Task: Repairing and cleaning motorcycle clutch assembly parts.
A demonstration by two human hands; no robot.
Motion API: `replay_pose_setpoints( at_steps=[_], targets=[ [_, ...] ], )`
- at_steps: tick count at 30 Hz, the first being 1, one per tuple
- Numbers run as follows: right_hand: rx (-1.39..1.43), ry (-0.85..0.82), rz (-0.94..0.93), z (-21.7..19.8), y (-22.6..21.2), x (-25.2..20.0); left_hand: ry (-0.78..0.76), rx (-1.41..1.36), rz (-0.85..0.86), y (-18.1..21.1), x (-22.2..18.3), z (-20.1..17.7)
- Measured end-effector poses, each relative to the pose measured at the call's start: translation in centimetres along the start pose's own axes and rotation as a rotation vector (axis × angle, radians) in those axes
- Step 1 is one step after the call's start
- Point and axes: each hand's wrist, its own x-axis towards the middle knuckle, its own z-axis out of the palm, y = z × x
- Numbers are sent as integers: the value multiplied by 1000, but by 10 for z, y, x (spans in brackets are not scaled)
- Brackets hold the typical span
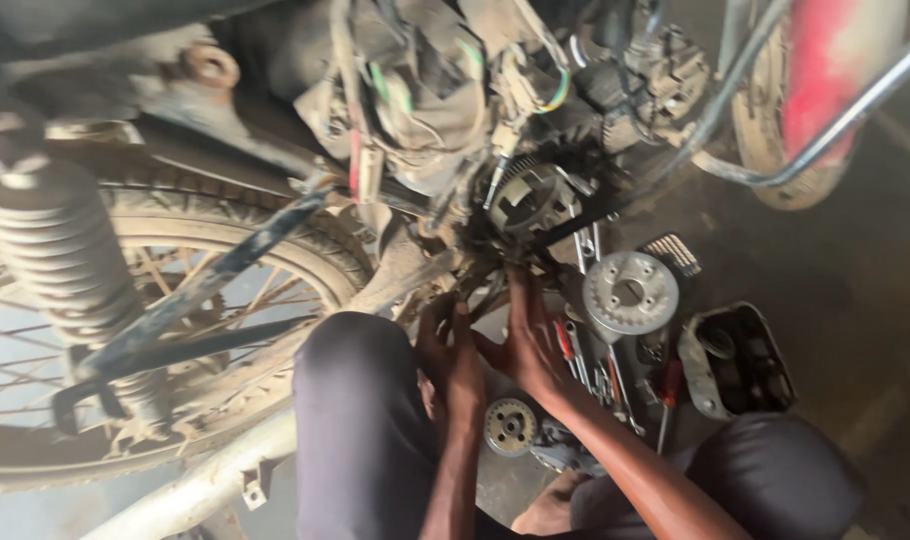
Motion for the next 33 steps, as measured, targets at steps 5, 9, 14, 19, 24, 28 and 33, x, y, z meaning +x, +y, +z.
replay_pose_setpoints(
  at_steps=[5,9,14,19,24,28,33],
  targets=[
    [-57,29,-8,-9,-13,-1,90,-51,55,2,-1,5],
    [-72,51,-17,-14,-19,1,187,75,80,0,-3,10],
    [110,59,142,-27,-32,9,286,243,189,8,-11,12],
    [-10,130,4,-22,-10,1,254,259,153,11,-17,12],
    [51,169,9,-21,-10,4,239,387,238,7,-31,13],
    [323,36,241,-20,-8,6,205,475,340,6,-41,15],
    [424,42,154,-4,18,-1,146,550,313,17,-43,14]
  ],
)
